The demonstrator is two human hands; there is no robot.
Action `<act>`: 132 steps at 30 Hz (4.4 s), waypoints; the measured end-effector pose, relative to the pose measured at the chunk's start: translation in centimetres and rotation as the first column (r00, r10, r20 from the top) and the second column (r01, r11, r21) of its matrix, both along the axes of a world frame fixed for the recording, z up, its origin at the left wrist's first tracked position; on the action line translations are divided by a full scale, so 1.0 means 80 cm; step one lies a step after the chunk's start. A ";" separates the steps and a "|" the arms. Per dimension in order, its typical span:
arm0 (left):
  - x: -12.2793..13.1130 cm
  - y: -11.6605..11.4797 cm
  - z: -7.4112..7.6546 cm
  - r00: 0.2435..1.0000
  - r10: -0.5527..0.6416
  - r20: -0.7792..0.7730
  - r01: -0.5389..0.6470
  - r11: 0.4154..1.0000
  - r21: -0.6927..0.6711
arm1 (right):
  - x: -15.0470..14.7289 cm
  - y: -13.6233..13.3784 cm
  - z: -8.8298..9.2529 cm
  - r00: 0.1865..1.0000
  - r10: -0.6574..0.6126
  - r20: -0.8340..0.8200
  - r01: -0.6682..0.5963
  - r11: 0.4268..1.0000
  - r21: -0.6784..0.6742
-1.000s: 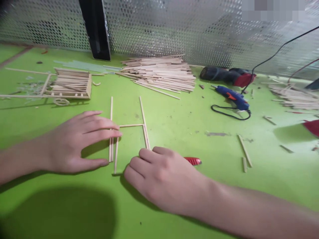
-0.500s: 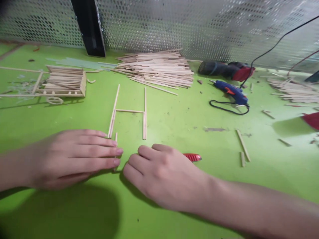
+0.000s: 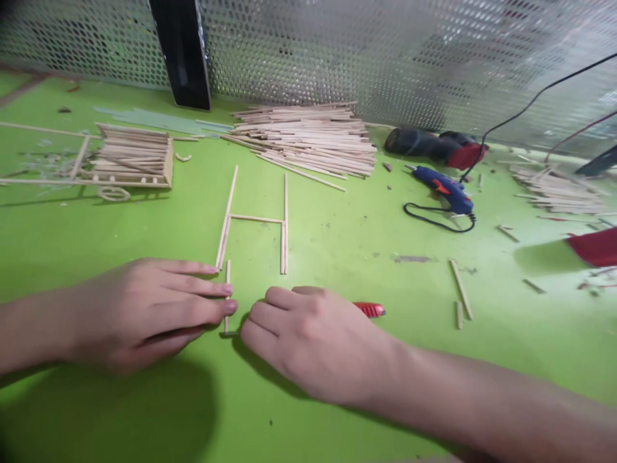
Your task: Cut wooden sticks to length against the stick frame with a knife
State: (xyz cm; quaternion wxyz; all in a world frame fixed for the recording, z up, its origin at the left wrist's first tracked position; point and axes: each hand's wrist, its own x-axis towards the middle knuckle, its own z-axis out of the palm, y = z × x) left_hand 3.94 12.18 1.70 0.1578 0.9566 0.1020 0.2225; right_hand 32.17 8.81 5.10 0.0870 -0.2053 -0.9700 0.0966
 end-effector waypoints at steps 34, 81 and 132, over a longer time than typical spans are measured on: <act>-0.001 0.000 0.003 1.000 0.029 -0.002 -0.029 1.000 0.001 | -0.023 -0.012 -0.011 0.995 -0.042 -0.093 0.055 0.988 0.146; 0.003 -0.007 0.026 0.990 0.134 0.046 -0.140 0.966 0.216 | -0.002 -0.005 0.010 0.999 -0.041 0.019 0.034 0.961 0.274; -0.001 -0.007 0.024 0.960 0.210 0.186 -0.237 0.962 0.139 | 0.002 -0.010 0.009 0.994 -0.101 0.043 0.089 0.971 0.224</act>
